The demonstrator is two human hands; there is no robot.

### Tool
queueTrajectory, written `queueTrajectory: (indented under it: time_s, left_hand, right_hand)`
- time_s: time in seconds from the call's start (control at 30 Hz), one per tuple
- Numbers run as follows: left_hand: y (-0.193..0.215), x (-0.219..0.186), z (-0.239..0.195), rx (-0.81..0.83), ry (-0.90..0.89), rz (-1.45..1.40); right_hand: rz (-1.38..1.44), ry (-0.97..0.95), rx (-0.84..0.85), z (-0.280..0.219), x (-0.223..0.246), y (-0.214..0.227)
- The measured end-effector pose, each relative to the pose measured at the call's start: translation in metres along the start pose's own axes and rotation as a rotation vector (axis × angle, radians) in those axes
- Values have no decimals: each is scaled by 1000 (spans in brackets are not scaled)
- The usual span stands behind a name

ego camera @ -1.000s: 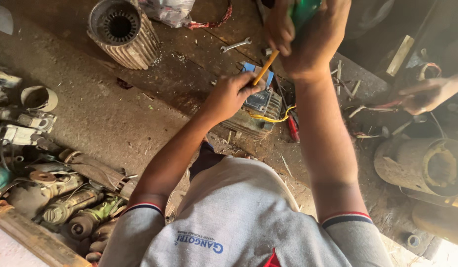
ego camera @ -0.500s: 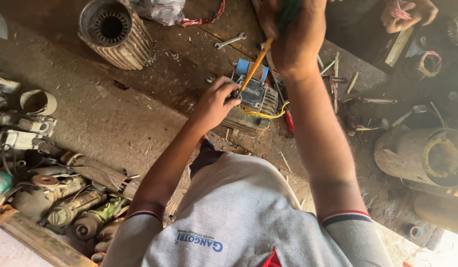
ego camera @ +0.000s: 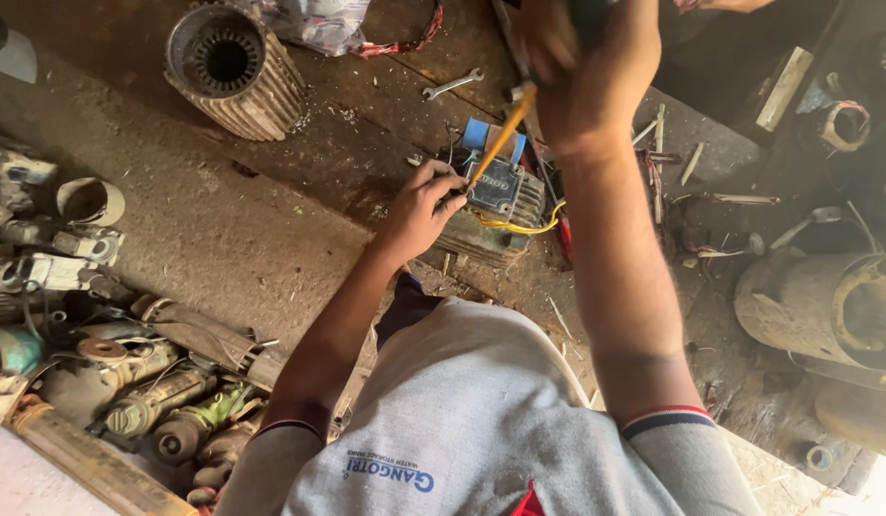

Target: The person uses a hammer to tap a motor stator on a workbench, then removes a terminal box cover with a screwdriver and uses pliers to adjust internal wires. The person handles the stator and motor housing while working on the electrical connections.

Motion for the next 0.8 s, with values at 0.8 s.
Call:
queueTrajectory:
  time_s: [0.8]
  left_hand:
    - [2,12,8,114,110,-161]
  right_hand:
    - [-413,260,-159,-7,11,-3]
Point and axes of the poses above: each hand's wrist, its own z-axis towards the middle knuckle, its own y-axis out of the back of the hand, x = y × z, the point moved 7 cm from there along z, towards the middle knuckle, and after that the axes turned 3 degrees about y, right-handed, at the moved point
